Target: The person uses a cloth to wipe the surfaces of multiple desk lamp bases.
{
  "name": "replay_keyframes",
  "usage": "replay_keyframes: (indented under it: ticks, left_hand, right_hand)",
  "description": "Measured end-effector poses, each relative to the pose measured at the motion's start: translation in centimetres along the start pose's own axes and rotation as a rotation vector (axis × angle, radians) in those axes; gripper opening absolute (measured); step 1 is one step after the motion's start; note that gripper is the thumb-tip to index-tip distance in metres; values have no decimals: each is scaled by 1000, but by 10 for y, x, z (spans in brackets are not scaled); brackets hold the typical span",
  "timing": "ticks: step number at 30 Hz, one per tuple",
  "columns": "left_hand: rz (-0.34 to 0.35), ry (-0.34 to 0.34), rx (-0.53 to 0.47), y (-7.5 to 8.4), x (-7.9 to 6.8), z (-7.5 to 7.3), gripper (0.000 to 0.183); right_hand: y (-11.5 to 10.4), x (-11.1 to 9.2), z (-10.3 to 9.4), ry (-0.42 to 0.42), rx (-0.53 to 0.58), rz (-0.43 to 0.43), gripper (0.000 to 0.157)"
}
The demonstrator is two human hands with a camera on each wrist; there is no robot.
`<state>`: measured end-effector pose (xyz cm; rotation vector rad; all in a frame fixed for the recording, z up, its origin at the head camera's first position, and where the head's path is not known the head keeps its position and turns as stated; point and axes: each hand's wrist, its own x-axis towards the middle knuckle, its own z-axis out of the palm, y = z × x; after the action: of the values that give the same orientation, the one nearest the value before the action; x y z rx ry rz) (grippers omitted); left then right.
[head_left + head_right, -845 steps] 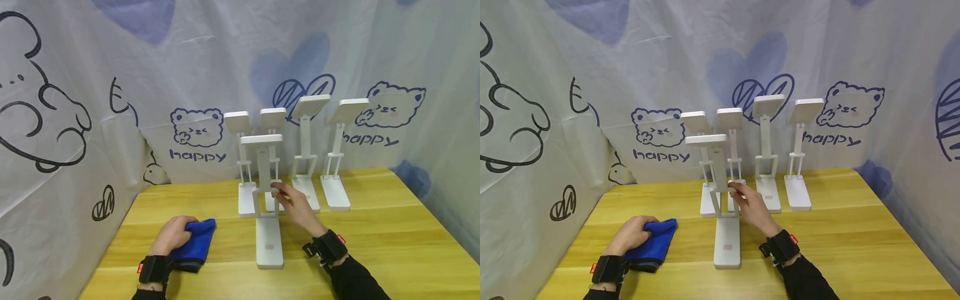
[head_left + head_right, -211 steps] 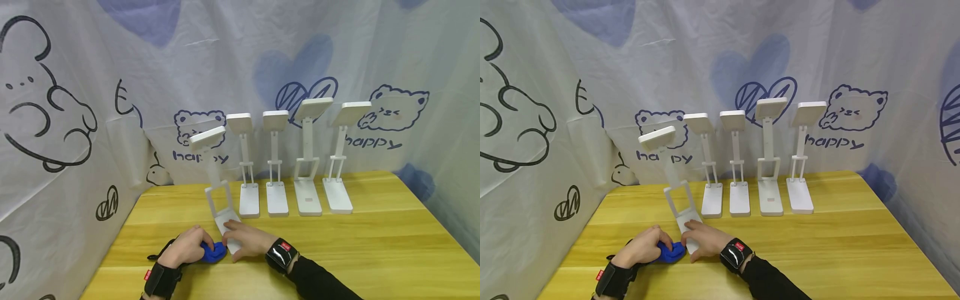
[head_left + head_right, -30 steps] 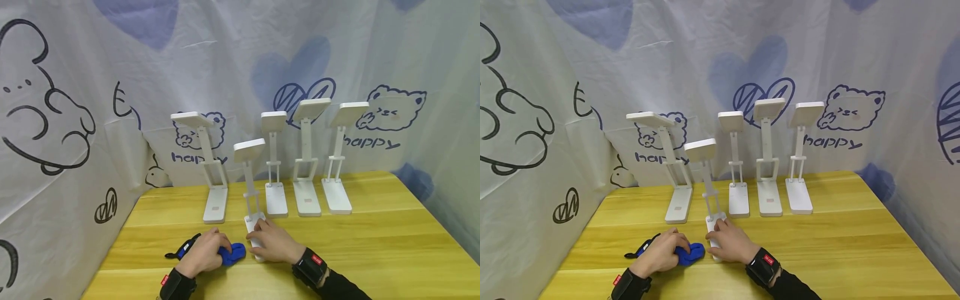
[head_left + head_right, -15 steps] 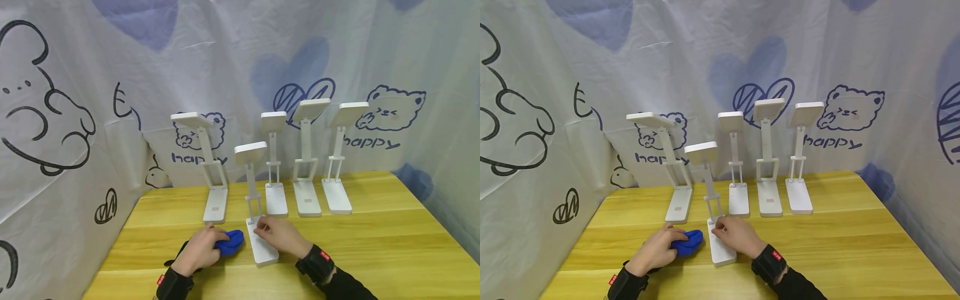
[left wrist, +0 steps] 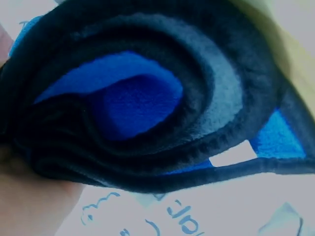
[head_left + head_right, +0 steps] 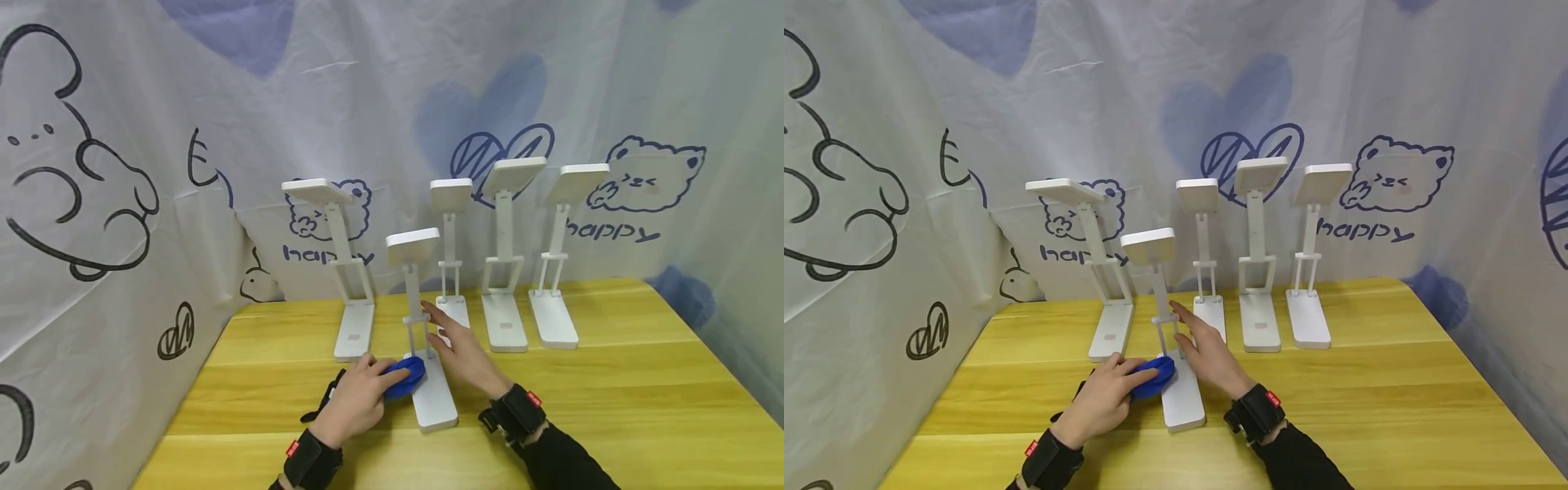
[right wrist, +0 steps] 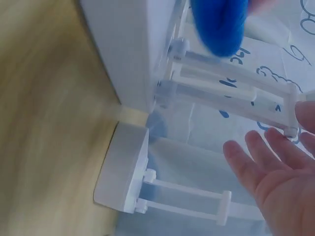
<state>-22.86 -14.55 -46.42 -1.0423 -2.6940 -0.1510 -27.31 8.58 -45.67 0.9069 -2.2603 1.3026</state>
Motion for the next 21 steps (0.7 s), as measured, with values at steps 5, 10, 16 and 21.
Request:
replay_keyframes:
  ticks: [5,10,16,21]
  left_hand:
    - [1,-4,39,8,6,7,57]
    - [-32,-42,9,12,10,7,55]
    - [-59,-107,-40,15,14,3,57]
    - [-33,-168,-26,18,14,1,62]
  right_hand:
    - [-10,3,1,13,68,45,50]
    - [-12,7,4,38,125,90,44]
    - [5,7,11,69,34,95,34]
    - [7,5,9,124,-23,112,30]
